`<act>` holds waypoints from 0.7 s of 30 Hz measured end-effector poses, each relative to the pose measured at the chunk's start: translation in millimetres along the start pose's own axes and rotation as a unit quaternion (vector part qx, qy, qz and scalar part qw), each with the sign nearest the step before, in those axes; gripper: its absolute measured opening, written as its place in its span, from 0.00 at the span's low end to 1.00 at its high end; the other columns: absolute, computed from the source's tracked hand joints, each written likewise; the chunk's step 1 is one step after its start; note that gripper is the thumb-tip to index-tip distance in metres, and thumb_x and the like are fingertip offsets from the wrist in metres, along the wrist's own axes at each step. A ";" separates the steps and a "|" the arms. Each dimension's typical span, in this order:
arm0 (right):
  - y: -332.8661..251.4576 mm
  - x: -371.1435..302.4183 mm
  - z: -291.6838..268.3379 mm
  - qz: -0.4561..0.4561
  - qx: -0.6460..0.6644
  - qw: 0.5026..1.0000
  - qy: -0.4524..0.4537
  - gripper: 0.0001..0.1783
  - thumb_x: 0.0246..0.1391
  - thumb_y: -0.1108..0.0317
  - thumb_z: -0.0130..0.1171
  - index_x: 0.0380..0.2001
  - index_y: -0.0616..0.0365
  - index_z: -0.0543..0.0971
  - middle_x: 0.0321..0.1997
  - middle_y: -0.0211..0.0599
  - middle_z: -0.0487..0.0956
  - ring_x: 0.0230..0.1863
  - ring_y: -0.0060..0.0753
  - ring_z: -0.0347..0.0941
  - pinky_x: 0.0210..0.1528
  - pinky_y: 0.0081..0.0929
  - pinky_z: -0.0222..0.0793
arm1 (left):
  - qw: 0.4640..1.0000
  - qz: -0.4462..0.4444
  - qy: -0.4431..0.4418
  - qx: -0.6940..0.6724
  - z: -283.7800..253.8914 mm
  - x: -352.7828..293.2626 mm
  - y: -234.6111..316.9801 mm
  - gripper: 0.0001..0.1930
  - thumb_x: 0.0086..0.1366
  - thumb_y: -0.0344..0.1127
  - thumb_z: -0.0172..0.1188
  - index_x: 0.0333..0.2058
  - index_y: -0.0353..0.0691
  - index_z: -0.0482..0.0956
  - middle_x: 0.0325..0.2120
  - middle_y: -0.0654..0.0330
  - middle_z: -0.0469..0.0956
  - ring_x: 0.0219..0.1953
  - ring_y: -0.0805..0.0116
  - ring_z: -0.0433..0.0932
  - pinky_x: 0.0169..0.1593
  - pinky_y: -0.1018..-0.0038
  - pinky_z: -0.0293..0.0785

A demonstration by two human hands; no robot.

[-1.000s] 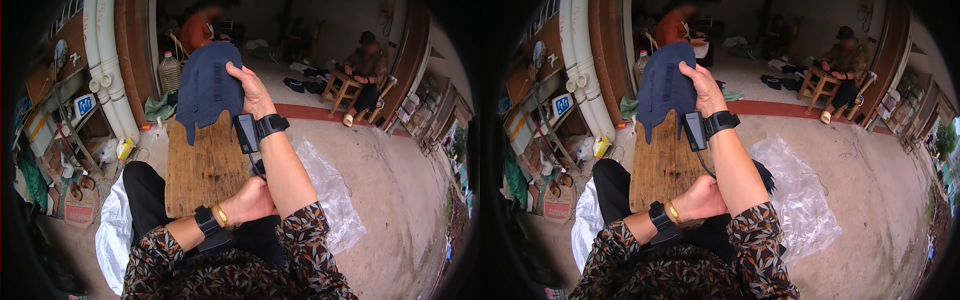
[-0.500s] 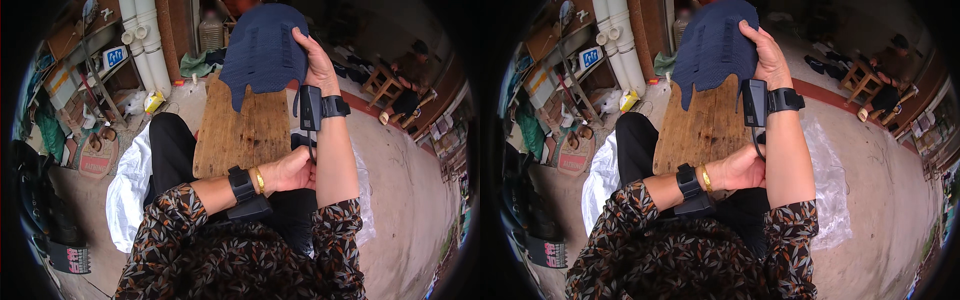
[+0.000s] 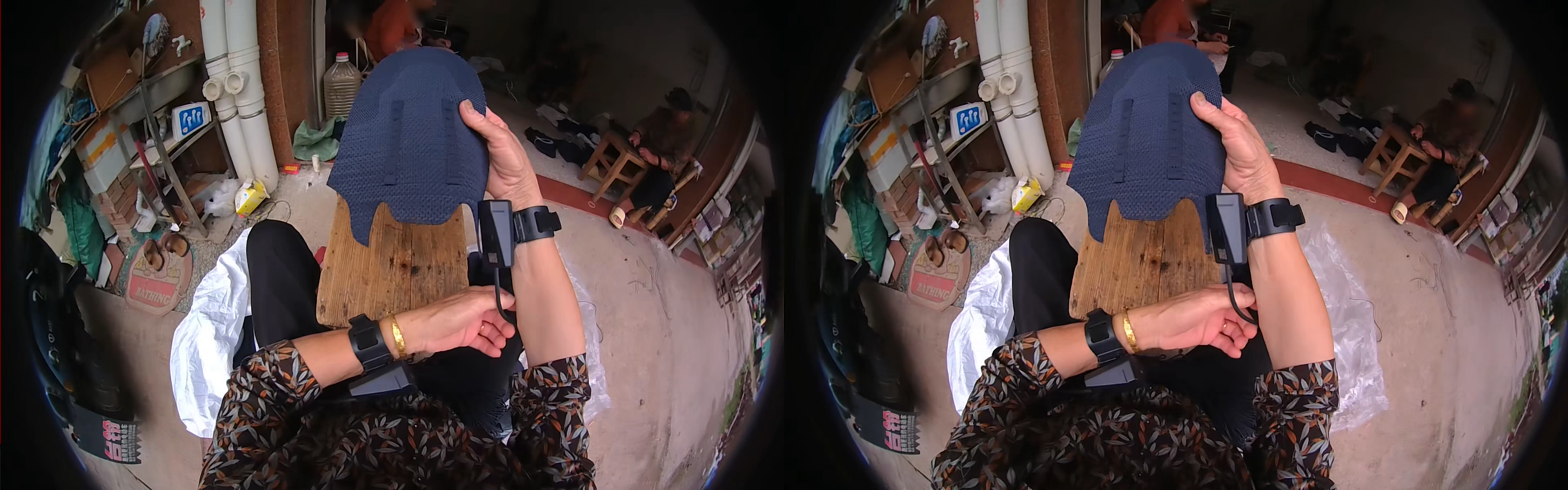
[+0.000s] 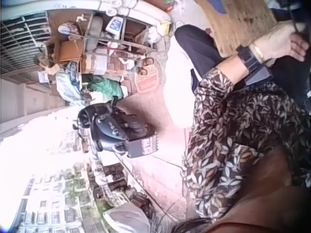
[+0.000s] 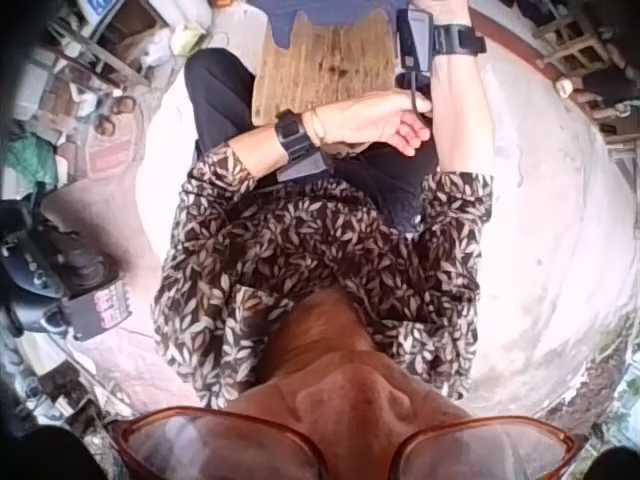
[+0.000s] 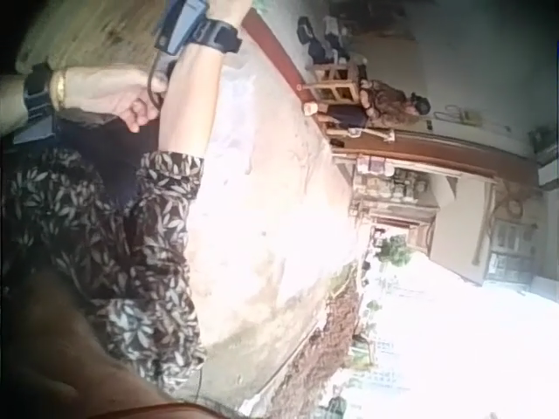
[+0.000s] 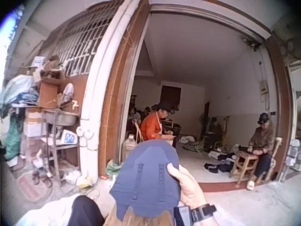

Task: The recorder is hand-stitching a blue shoe upper component using a needle and thread on a wooden block.

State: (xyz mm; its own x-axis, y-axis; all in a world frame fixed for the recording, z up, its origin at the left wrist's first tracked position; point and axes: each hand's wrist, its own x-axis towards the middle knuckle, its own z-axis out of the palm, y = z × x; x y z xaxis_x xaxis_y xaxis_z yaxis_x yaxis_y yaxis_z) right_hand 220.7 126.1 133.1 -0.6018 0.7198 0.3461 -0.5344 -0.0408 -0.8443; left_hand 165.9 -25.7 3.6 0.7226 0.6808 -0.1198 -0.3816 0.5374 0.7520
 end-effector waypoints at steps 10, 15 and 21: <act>30.7 -71.3 -47.4 0.121 -0.077 0.989 -0.037 0.23 0.62 0.58 0.65 0.55 0.62 0.79 0.49 0.37 0.83 0.48 0.28 0.81 0.52 0.27 0.78 | 0.905 0.160 0.388 0.060 -78.2 -146.8 32.7 0.16 0.79 0.44 0.40 0.45 0.39 0.71 0.31 0.57 0.80 0.34 0.65 0.81 0.41 0.69 0.80; 75.8 -40.0 -58.2 0.167 -0.610 0.767 -0.105 0.19 0.47 0.60 0.75 0.39 0.61 0.85 0.33 0.41 0.86 0.39 0.35 0.83 0.43 0.36 0.76 | 0.739 0.250 0.454 0.432 -87.8 -146.3 43.0 0.11 0.69 0.38 0.60 0.46 0.40 0.76 0.40 0.57 0.78 0.40 0.63 0.79 0.43 0.67 0.77; 69.6 -22.9 -41.8 -0.137 -0.678 0.722 -0.025 0.16 0.49 0.61 0.73 0.36 0.61 0.84 0.29 0.37 0.84 0.33 0.35 0.81 0.38 0.31 0.74 | 0.520 0.155 0.303 0.784 -86.3 -118.7 49.7 0.22 0.57 0.42 0.72 0.48 0.40 0.79 0.51 0.58 0.74 0.56 0.52 0.70 0.59 0.54 0.64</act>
State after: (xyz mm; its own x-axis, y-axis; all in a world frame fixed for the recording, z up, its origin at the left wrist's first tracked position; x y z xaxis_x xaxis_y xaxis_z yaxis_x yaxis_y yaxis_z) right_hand 222.1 135.7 49.3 -0.6232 0.5437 0.5622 0.4134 0.8392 -0.3533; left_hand 11.4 -36.8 -0.7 0.2708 0.9011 0.3386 0.8559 -0.3864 0.3438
